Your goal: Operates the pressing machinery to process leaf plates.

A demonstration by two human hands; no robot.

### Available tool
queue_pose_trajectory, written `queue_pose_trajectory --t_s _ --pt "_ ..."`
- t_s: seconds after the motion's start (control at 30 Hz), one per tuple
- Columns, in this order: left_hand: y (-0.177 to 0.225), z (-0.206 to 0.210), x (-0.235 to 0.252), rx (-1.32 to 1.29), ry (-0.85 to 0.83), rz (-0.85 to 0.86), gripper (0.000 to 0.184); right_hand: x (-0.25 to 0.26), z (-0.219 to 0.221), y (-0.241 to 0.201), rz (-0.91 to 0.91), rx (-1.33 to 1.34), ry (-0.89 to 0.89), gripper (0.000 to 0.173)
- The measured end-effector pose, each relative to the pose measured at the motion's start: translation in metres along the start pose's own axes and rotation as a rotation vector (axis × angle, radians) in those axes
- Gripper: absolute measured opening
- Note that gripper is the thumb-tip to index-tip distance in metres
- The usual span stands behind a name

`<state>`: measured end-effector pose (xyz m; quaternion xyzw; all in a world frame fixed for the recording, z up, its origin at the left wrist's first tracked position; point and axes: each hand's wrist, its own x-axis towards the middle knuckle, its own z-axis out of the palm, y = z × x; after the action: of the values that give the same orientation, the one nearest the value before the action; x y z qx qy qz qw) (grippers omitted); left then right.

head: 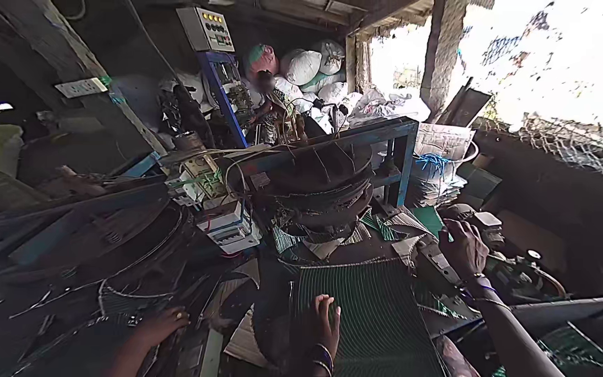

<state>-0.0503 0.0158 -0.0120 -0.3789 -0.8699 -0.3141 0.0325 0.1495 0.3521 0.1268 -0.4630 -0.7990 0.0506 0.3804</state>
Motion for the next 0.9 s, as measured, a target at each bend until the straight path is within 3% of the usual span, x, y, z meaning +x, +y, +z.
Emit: queue_pose_trajectory --t_s 0.5,0.6,0.7,0.83,0.9 --pt "-0.003 0.003 0.0 -0.02 0.02 0.006 0.037 -0.001 0.002 0.004 -0.009 0.053 0.034 0.029" --pt "-0.004 0.003 -0.001 -0.011 0.003 0.001 0.037 -0.011 -0.015 0.011 0.133 0.053 0.055 0.03" --pt "-0.006 0.002 0.003 -0.035 -0.039 -0.031 0.036 -0.056 -0.045 0.03 0.276 0.183 0.191 0.029" --pt "-0.001 -0.013 0.013 -0.352 0.003 -0.129 0.037 -0.103 -0.057 0.047 0.358 0.339 0.291 0.023" --pt "0.004 -0.026 0.039 -0.542 0.138 -0.153 0.044 -0.11 -0.058 0.053 0.355 0.377 0.321 0.026"
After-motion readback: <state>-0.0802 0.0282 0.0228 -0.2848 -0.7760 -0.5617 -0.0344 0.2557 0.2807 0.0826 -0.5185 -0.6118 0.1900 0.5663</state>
